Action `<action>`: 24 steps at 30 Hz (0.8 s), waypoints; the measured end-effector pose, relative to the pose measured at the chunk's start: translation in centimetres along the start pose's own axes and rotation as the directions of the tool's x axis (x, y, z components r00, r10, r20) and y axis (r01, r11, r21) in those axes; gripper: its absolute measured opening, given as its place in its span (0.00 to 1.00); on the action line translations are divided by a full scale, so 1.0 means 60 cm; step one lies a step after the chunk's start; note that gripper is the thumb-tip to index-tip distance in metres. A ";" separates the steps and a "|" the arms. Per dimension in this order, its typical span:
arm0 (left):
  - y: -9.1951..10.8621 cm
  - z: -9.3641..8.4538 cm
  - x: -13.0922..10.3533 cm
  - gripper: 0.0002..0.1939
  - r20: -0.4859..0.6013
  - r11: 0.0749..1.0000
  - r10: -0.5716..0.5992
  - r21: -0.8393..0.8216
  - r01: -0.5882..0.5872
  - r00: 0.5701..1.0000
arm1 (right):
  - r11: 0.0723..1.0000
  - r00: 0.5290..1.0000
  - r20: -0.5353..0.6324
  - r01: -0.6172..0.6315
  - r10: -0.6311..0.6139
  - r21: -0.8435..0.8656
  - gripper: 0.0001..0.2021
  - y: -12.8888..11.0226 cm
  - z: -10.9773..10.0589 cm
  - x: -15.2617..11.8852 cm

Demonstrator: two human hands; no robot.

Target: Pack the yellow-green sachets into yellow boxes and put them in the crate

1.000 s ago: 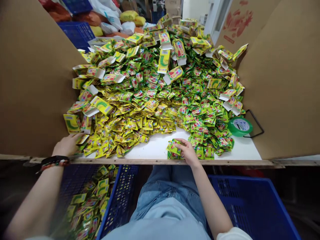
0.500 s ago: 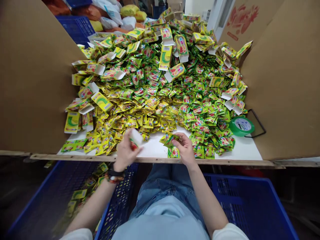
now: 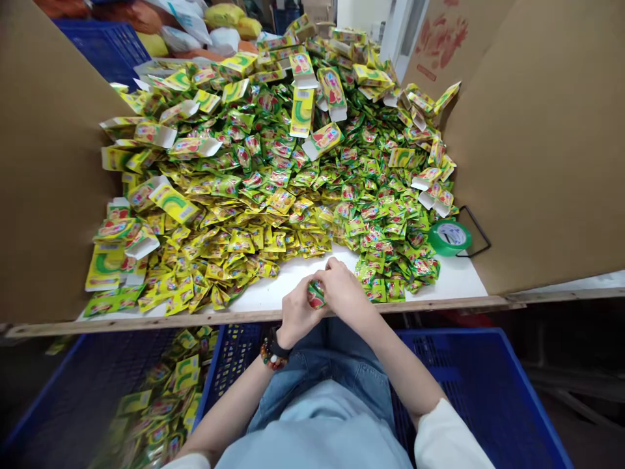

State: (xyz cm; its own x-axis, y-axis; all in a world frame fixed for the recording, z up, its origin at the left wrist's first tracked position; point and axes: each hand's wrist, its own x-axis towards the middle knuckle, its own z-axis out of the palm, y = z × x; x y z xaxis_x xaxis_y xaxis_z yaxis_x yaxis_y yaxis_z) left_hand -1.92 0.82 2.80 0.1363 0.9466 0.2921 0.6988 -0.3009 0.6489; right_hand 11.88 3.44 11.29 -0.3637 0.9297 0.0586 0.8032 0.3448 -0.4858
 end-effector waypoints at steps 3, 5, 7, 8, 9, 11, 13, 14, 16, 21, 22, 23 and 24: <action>0.003 0.009 -0.003 0.27 -0.074 0.998 -0.025 -0.062 0.020 0.997 | 0.975 0.993 -0.106 -0.075 0.054 -0.209 0.20 -0.033 0.018 -0.002; -0.001 0.011 -0.007 0.27 -0.169 0.994 -0.032 -0.104 0.015 0.985 | 0.978 0.982 -0.188 -0.036 -0.004 -0.205 0.21 -0.042 0.038 -0.007; -0.010 0.013 -0.012 0.27 -0.241 0.993 -0.021 -0.118 -0.008 0.970 | 0.984 0.959 -0.267 0.052 -0.097 -0.172 0.16 -0.041 0.060 -0.014; -0.014 0.014 -0.015 0.26 -0.256 0.993 -0.009 -0.115 -0.021 0.967 | 0.983 0.942 -0.305 0.091 -0.138 -0.161 0.13 -0.038 0.072 -0.019; -0.019 0.016 -0.018 0.25 -0.256 0.994 0.003 -0.109 -0.032 0.967 | 0.982 0.928 -0.337 0.115 -0.159 -0.149 0.12 -0.034 0.082 -0.024; -0.026 0.018 -0.023 0.23 -0.225 0.994 0.022 -0.101 -0.045 0.974 | 0.989 0.921 -0.363 0.114 -0.142 -0.097 0.14 -0.027 0.095 -0.034; -0.030 0.019 -0.025 0.24 -0.199 0.994 0.020 -0.103 -0.041 0.980 | 0.995 0.937 -0.335 0.104 -0.100 -0.006 0.18 -0.022 0.098 -0.042; -0.030 0.020 -0.026 0.25 -0.194 0.994 0.015 -0.104 -0.036 0.981 | 0.994 0.941 -0.329 0.102 -0.083 0.040 0.18 -0.019 0.097 -0.044; -0.030 0.019 -0.026 0.28 -0.208 0.994 0.002 -0.107 -0.025 0.978 | 0.990 0.926 -0.377 0.086 -0.038 0.109 0.17 -0.016 0.091 -0.047; -0.024 0.020 -0.029 0.29 -0.220 0.991 0.024 -0.124 -0.052 0.975 | 0.989 0.915 -0.404 0.073 -0.013 0.132 0.19 -0.020 0.093 -0.049; -0.023 0.021 -0.030 0.28 -0.215 0.989 0.035 -0.131 -0.064 0.976 | 0.985 0.928 -0.372 0.092 -0.031 0.147 0.20 -0.021 0.096 -0.049; -0.022 0.022 -0.031 0.27 -0.214 0.987 0.045 -0.139 -0.076 0.976 | 0.977 0.935 -0.352 0.107 -0.036 0.182 0.20 -0.022 0.100 -0.048; -0.021 0.023 -0.032 0.27 -0.219 0.986 0.050 -0.144 -0.083 0.974 | 0.964 0.934 -0.356 0.111 -0.019 0.241 0.20 -0.021 0.103 -0.048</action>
State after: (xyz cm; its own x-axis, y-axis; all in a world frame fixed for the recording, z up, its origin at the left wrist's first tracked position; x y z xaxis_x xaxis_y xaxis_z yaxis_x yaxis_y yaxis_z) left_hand -2.10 -0.45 0.47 0.0138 0.8819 0.4713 0.5764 -0.3921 0.7169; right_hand 9.01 -0.47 6.36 -0.1870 0.9082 0.3744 0.6199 0.4047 -0.6723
